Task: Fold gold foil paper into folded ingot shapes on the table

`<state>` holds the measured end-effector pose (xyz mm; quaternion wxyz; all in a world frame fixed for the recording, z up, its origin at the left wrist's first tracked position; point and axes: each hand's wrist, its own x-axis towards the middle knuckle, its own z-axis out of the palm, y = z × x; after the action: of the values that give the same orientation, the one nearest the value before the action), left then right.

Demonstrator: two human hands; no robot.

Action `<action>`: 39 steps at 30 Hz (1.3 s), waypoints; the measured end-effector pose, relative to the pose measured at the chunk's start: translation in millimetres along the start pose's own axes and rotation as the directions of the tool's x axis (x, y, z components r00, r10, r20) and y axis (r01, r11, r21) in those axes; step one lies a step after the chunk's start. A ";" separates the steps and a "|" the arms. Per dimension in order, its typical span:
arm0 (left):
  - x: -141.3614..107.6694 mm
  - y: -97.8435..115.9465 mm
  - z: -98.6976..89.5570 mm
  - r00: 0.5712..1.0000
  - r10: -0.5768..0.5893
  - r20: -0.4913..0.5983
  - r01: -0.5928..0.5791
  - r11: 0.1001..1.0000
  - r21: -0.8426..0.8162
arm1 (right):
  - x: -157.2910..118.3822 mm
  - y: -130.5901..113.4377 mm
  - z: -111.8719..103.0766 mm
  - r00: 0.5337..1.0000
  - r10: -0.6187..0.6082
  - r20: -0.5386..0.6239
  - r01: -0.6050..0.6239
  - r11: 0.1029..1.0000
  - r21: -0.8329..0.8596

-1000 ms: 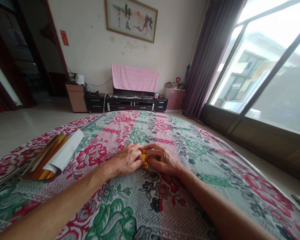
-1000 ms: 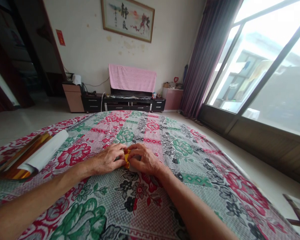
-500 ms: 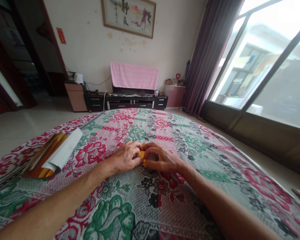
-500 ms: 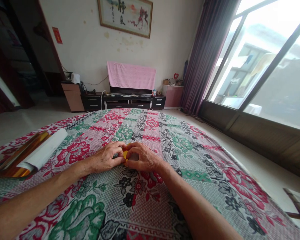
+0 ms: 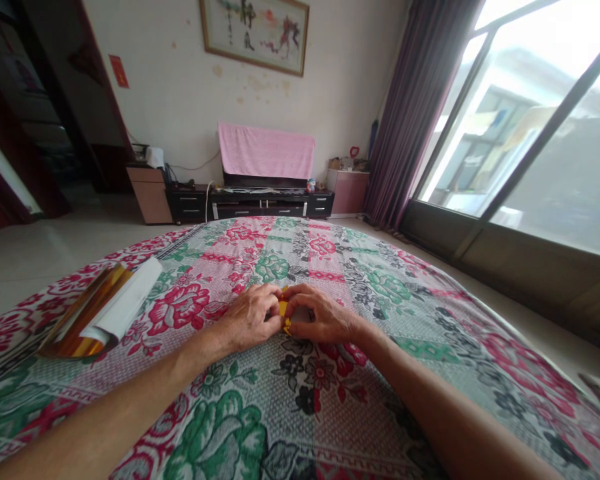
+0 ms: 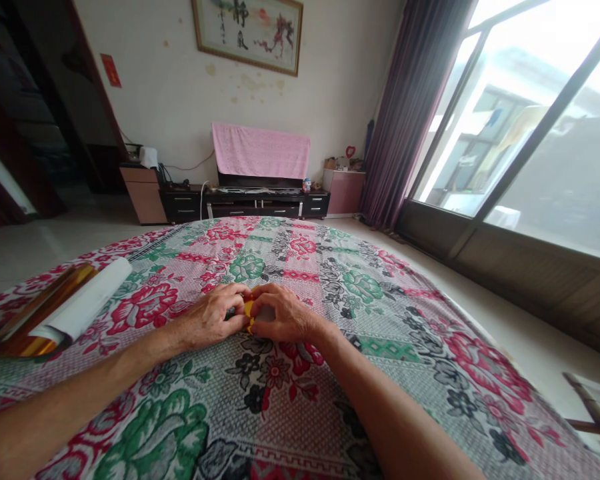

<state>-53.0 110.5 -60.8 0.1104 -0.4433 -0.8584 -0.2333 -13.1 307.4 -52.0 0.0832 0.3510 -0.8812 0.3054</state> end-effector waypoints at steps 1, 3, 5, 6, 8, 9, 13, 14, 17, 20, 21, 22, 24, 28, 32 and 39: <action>0.0 -0.6 0.9 1.000 0.000 -0.003 0.000 1.000 0.000 | 0.2 -0.2 0.0 1.000 -0.002 -0.001 0.002 1.000 0.001; -0.1 -1.6 2.2 1.000 0.001 -0.007 -0.001 1.000 -0.003 | 0.5 -0.5 -0.2 1.000 -0.003 -0.003 0.003 1.000 0.004; -0.1 -1.9 2.7 1.000 0.000 -0.012 0.000 1.000 -0.007 | 0.9 -0.6 -0.4 1.000 -0.004 -0.006 0.004 1.000 0.009; -0.1 -1.7 2.6 1.000 -0.001 -0.015 0.001 1.000 -0.007 | 0.9 -0.5 -0.5 1.000 -0.005 -0.010 0.005 1.000 0.012; -0.2 -0.6 1.8 1.000 -0.002 -0.018 0.002 1.000 0.000 | 0.7 0.1 -0.3 1.000 -0.008 -0.014 0.008 1.000 0.016; -0.3 0.1 1.2 1.000 -0.003 -0.018 0.003 1.000 0.005 | 0.5 0.4 0.0 1.000 -0.010 -0.017 0.010 1.000 0.016; -1.0 2.2 -1.0 1.000 -0.002 0.000 0.002 1.000 0.013 | -0.5 1.7 1.3 1.000 -0.010 -0.018 0.010 1.000 0.006; -1.3 2.2 -1.4 1.000 -0.002 0.006 0.002 1.000 0.011 | -0.7 1.8 1.5 1.000 -0.006 -0.018 0.006 1.000 0.003; -1.8 2.1 -2.3 1.000 -0.010 0.023 0.010 1.000 0.003 | -0.9 1.2 1.4 1.000 0.006 -0.015 -0.006 1.000 -0.005; -1.8 2.3 -2.9 0.999 -0.027 0.038 0.027 1.000 -0.001 | -0.9 0.2 0.9 1.000 0.016 -0.010 -0.016 1.000 -0.008; -1.7 2.3 -3.0 0.999 -0.033 0.041 0.033 0.999 -0.001 | -0.8 -0.2 0.7 1.000 0.019 -0.009 -0.019 1.000 -0.008; -1.6 2.2 -3.0 0.998 -0.037 0.044 0.037 0.999 -0.001 | -0.8 -0.6 0.6 1.000 0.021 -0.008 -0.021 1.000 -0.006; -1.2 1.6 -2.5 0.998 -0.036 0.046 0.036 0.999 -0.005 | -0.6 -1.5 0.4 1.000 0.024 -0.007 -0.024 1.000 -0.001; -0.7 0.0 -0.6 0.999 -0.027 0.037 0.027 1.000 -0.015 | -0.2 -3.2 0.5 1.000 0.024 -0.019 -0.024 1.000 0.004; -0.1 1.4 0.0 0.999 -0.035 0.025 0.035 0.999 -0.004 | 0.2 -4.4 0.4 0.999 0.017 -0.030 -0.017 1.000 0.000; -0.2 2.5 -0.1 0.999 -0.044 0.020 0.045 0.999 -0.008 | 0.3 -3.7 1.0 0.999 0.040 -0.017 -0.041 0.999 -0.005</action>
<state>-50.8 111.6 -60.0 0.0945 -0.4269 -0.8681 -0.2350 -10.8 304.6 -50.9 0.0855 0.3302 -0.8882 0.3078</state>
